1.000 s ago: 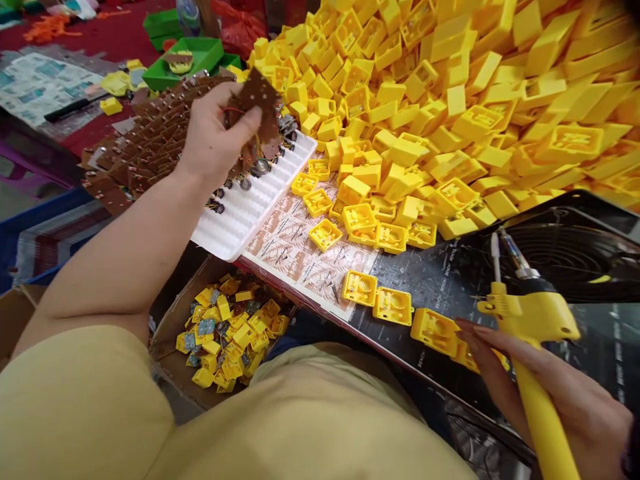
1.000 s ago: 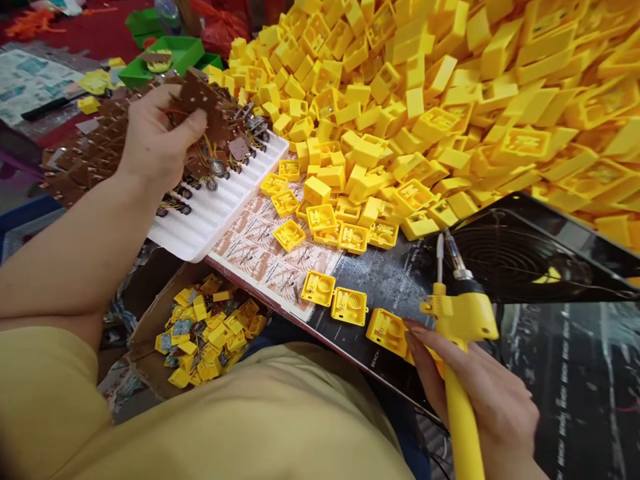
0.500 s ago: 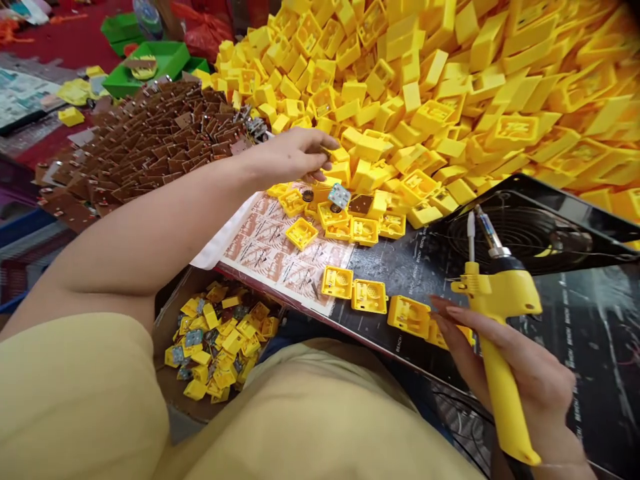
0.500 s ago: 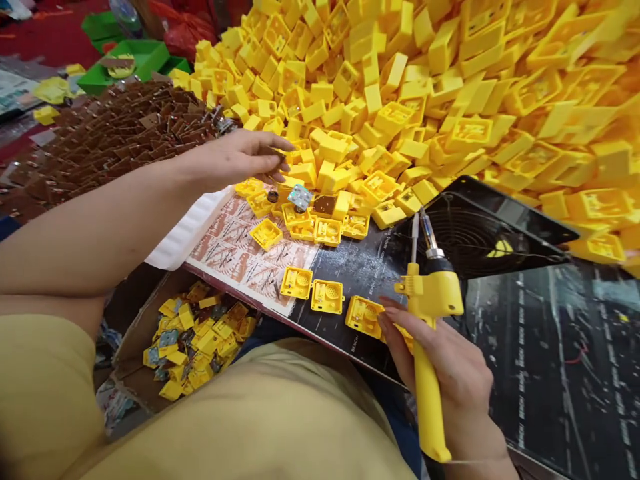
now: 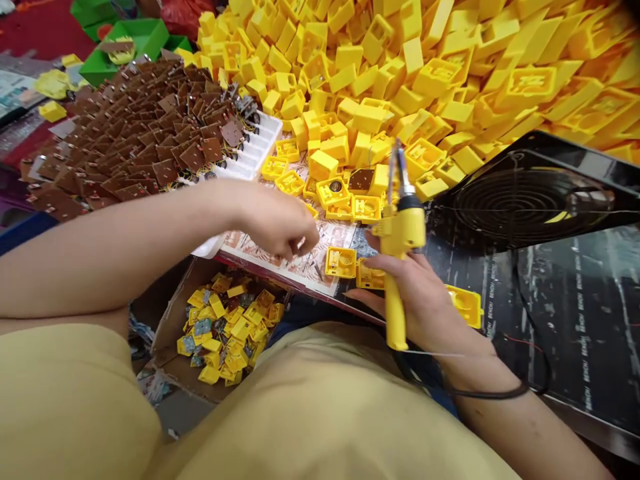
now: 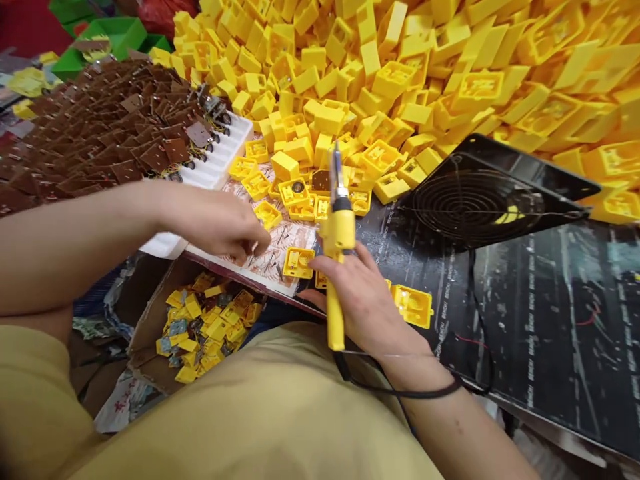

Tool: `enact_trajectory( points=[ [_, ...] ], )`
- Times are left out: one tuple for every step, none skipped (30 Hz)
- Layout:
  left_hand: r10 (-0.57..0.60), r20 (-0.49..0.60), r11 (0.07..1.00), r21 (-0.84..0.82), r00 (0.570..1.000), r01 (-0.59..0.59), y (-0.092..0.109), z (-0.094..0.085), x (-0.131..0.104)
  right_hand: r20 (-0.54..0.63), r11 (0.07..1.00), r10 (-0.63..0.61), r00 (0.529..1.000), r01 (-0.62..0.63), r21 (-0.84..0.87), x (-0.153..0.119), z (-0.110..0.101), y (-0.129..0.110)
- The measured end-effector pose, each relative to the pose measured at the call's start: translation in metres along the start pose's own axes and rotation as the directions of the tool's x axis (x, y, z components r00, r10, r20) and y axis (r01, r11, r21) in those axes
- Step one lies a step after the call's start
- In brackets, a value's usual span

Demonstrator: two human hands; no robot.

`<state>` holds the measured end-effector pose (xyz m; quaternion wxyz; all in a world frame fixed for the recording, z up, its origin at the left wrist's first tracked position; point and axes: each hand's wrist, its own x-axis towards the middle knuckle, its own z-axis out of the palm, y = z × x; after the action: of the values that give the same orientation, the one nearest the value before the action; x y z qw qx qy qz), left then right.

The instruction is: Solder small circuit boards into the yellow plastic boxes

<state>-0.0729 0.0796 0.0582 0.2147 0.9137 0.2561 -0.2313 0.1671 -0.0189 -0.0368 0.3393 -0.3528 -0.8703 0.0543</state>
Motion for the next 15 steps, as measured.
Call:
enact_trajectory(
  points=[
    [-0.003,0.041,0.992,0.123,0.999,-0.002,0.014,0.007,0.006,0.023,1.000,-0.020,1.000,0.020,0.000,0.006,0.006,-0.001],
    [-0.007,0.063,0.973,0.230,0.998,-0.008,0.026,0.014,0.010,0.041,0.999,-0.037,0.999,0.037,-0.003,0.010,0.011,-0.001],
    [0.002,0.060,0.952,0.305,0.998,-0.020,0.035,0.020,0.011,0.053,0.999,-0.049,0.997,0.049,-0.006,0.012,0.014,-0.001],
    [0.029,0.029,0.938,0.344,0.999,-0.037,0.041,0.025,0.009,0.056,0.998,-0.055,0.997,0.056,-0.010,0.013,0.016,-0.001],
    [0.066,-0.042,0.938,0.344,0.997,-0.047,0.043,0.029,0.004,0.054,0.998,-0.057,0.997,0.058,-0.015,0.012,0.016,0.000],
    [0.093,-0.161,0.951,0.307,0.983,-0.039,0.043,0.032,-0.004,0.049,0.998,-0.055,0.997,0.056,-0.018,0.010,0.015,0.001],
    [0.086,-0.318,0.972,0.235,0.944,-0.009,0.040,0.036,-0.013,0.048,0.998,-0.053,0.997,0.054,-0.020,0.008,0.012,0.001],
    [0.026,-0.491,0.990,0.133,0.871,0.045,0.035,0.041,-0.024,0.041,0.999,-0.049,0.998,0.050,-0.021,0.005,0.008,0.001],
    [-0.079,-0.643,0.994,0.011,0.762,0.112,0.030,0.047,-0.035,0.028,0.999,-0.041,0.999,0.042,-0.020,0.002,0.004,0.001],
    [-0.194,-0.743,0.979,-0.110,0.641,0.169,0.025,0.054,-0.044,0.004,0.999,-0.027,1.000,0.027,-0.020,-0.001,-0.001,0.000],
    [-0.290,-0.791,0.956,-0.209,0.539,0.207,0.022,0.064,-0.052,-0.033,1.000,-0.010,0.999,0.010,-0.020,-0.003,-0.007,0.000],
    [-0.351,-0.806,0.934,-0.270,0.476,0.232,0.020,0.074,-0.056,-0.079,1.000,0.009,0.997,-0.010,-0.022,-0.005,-0.013,-0.001],
    [-0.381,-0.808,0.921,-0.291,0.449,0.257,0.021,0.084,-0.057,-0.126,0.999,0.023,0.992,-0.026,-0.023,-0.007,-0.019,-0.002],
    [-0.391,-0.809,0.913,-0.282,0.439,0.294,0.023,0.095,-0.055,-0.168,0.999,0.031,0.985,-0.035,-0.021,-0.010,-0.025,-0.003],
    [-0.389,-0.815,0.905,-0.252,0.429,0.342,0.027,0.103,-0.049,-0.202,0.999,0.033,0.979,-0.039,-0.025,-0.013,-0.031,-0.004]
  ],
)
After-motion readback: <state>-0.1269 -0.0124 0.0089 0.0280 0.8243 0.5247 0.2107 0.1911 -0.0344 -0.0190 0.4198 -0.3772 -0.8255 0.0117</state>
